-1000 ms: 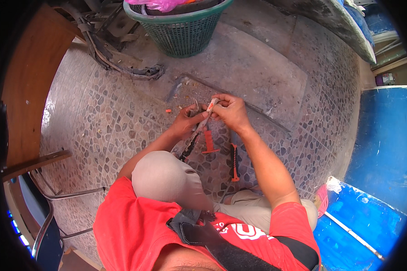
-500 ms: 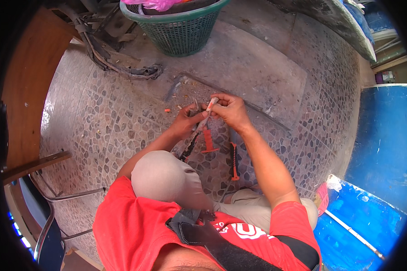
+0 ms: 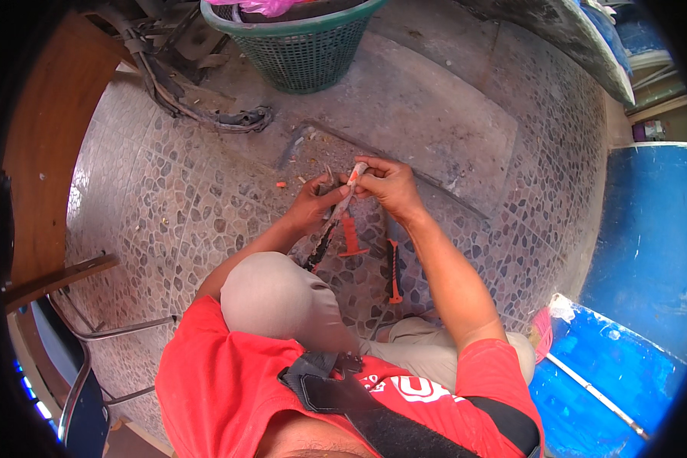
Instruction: The person uses a hammer and chisel to chip away at a pipe fitting on the floor. They then apply a red sealant from a tube to the fitting and use a hammer to tap it into place.
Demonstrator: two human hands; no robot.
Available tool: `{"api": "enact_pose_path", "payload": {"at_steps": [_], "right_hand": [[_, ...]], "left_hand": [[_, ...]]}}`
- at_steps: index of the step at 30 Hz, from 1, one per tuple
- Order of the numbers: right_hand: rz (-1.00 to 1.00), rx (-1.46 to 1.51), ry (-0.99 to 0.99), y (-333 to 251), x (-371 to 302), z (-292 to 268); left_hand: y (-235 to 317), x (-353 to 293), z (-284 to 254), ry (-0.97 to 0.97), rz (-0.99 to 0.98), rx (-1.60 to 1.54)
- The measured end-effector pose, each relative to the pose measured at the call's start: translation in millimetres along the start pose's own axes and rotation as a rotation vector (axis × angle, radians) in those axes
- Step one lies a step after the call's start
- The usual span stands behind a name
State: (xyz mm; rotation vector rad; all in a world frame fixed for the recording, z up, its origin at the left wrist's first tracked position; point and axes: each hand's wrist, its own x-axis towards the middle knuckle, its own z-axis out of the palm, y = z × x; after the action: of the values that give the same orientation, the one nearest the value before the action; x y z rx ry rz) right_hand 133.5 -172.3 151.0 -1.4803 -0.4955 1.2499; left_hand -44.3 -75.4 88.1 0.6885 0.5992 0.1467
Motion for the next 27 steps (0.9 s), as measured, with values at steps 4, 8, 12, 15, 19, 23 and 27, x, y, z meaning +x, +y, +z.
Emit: {"api": "enact_pose_path", "payload": {"at_steps": [4,8,12,15,19,23,27], "right_hand": [[-0.004,0.053,0.058,-0.9,-1.2,4.6],[-0.016,0.07,0.227,7.4,2.2,18.1],[0.035,0.044,0.307,8.1,1.6,25.2],[0.079,-0.008,0.319,9.7,2.0,26.1],[0.108,-0.117,0.302,7.4,0.7,23.5],[0.111,-0.213,0.281,10.8,1.4,22.5],[0.028,-0.347,0.286,20.3,3.5,23.4]], "left_hand": [[1.9,0.5,2.2,0.009,0.025,0.002],[5.3,-0.5,12.0,0.082,0.147,0.058],[0.7,2.5,5.6,0.159,0.303,0.396],[2.5,-0.8,9.4,0.187,0.338,0.436],[3.2,-2.8,9.7,0.224,0.455,0.642],[-2.5,0.4,4.3,0.215,0.459,0.701],[-1.9,-0.4,7.8,0.204,0.4,0.652]]}}
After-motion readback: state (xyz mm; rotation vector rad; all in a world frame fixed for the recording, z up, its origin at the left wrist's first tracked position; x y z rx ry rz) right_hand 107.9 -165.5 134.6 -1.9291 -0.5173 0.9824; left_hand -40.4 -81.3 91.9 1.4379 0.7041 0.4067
